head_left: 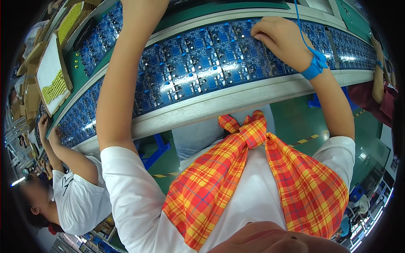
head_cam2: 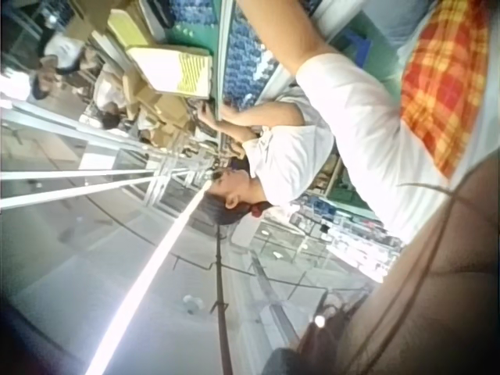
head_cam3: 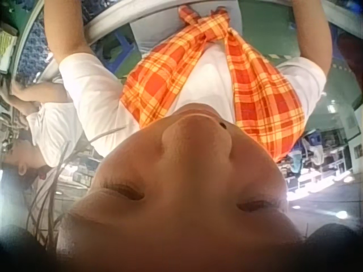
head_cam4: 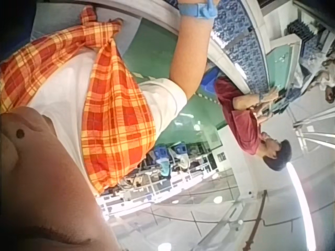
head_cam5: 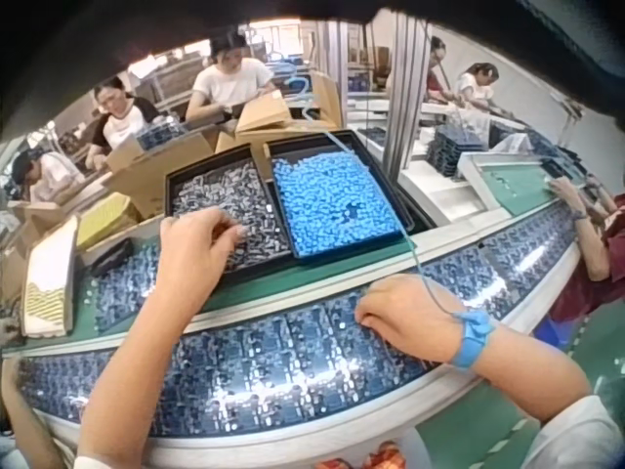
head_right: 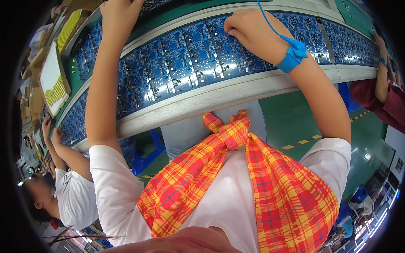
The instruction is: The person assembles circuit boards along an assembly line by picking electronic components from containers and inserting them into the circuit boards by hand.
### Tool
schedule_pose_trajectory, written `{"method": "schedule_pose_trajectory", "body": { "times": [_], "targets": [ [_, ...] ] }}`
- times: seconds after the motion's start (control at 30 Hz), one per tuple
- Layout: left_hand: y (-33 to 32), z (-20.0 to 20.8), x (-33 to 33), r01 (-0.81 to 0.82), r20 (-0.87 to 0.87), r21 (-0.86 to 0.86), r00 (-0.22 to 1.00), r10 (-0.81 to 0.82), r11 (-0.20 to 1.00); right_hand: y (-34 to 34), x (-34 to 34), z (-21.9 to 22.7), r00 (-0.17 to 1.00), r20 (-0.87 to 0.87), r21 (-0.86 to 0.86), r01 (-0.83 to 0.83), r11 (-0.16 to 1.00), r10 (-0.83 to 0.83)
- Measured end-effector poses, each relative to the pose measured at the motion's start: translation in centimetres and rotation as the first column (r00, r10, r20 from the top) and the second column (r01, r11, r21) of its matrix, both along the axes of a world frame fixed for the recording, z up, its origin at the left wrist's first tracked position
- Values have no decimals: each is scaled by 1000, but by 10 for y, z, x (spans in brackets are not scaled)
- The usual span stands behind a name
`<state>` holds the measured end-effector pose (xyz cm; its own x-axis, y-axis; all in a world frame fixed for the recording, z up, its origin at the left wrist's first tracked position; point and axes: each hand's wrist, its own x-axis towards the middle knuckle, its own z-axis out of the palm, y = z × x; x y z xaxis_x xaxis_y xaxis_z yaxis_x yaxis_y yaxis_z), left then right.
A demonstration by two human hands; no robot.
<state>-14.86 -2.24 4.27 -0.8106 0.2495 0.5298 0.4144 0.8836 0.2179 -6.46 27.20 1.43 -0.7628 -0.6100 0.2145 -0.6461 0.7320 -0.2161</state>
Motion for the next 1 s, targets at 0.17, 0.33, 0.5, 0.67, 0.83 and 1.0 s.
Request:
{"method": "schedule_pose_trajectory", "body": {
  "times": [0.17,0.33,0.5,0.67,0.83,1.0],
  "targets": [
    [36,27,46,139,401,443,853,-334,886,0,1,-2,999,-35,-2,-22,1000,22],
    [33,-12,51,395,446,348,728,-521,850,-4,3,2,1000,-24,-10,2,1000,-2],
    [39,-20,56,413,457,373,698,-552,831,-3,2,-2,999,-43,11,-12,1000,13],
    [38,-20,58,387,510,385,668,-542,838,-4,4,-2,997,-83,20,-3,1000,5],
    [36,-27,57,432,463,429,649,-604,793,-10,10,2,998,-48,69,51,996,-48],
    [36,-25,63,430,473,409,654,-590,805,-15,-10,46,980,129,-17,155,988,-151]
  ]
}}
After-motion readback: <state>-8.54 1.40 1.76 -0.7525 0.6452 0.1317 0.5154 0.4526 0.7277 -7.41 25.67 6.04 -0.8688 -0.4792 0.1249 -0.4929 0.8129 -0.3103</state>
